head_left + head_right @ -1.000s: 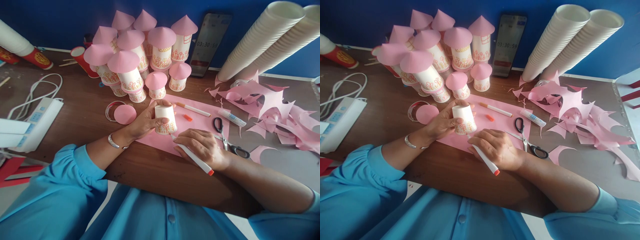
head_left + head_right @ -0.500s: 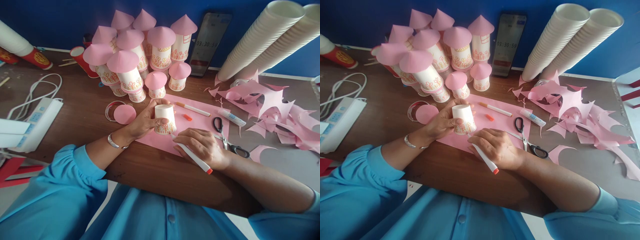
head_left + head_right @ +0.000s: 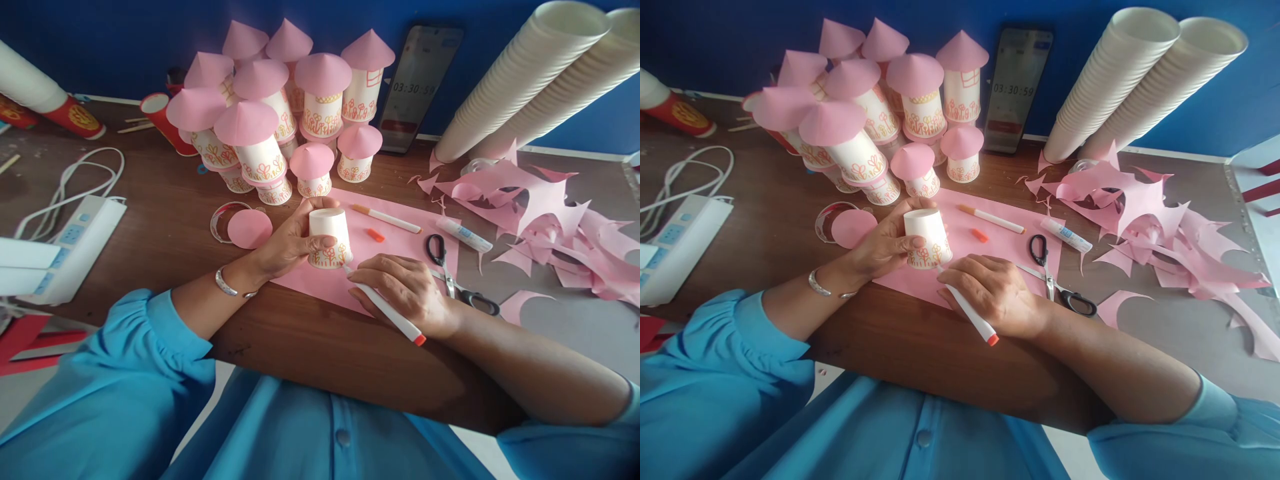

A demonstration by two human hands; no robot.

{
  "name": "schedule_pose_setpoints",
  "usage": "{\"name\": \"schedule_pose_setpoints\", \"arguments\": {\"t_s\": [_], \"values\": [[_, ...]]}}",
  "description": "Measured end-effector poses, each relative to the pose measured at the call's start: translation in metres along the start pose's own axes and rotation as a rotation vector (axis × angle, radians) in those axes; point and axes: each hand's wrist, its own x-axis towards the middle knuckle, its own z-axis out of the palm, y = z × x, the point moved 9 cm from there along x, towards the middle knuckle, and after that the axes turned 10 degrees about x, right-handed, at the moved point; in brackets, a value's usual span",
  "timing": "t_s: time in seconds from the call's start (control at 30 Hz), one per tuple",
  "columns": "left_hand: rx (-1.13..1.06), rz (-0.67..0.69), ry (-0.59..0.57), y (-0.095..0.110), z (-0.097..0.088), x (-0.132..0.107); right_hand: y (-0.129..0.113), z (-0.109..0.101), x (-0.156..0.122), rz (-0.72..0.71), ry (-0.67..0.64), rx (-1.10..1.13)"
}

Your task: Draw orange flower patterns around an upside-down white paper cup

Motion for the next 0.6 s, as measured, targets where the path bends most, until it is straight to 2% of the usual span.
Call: {"name": "schedule_pose_setpoints", "arguments": {"t_s": [0.3, 0.6], "values": [[-0.079, 0.027, -0.036, -0.0049, -0.0045, 0.0009, -0.0041, -0.0051, -0.0008, -0.023, 0.035, 0.017], [-0.033, 0.025, 0.020, -0.0034, -0.0063, 0.0023, -0.0057, -0.0064, -0.0005, -0.032, 0.032, 0.016]]}}
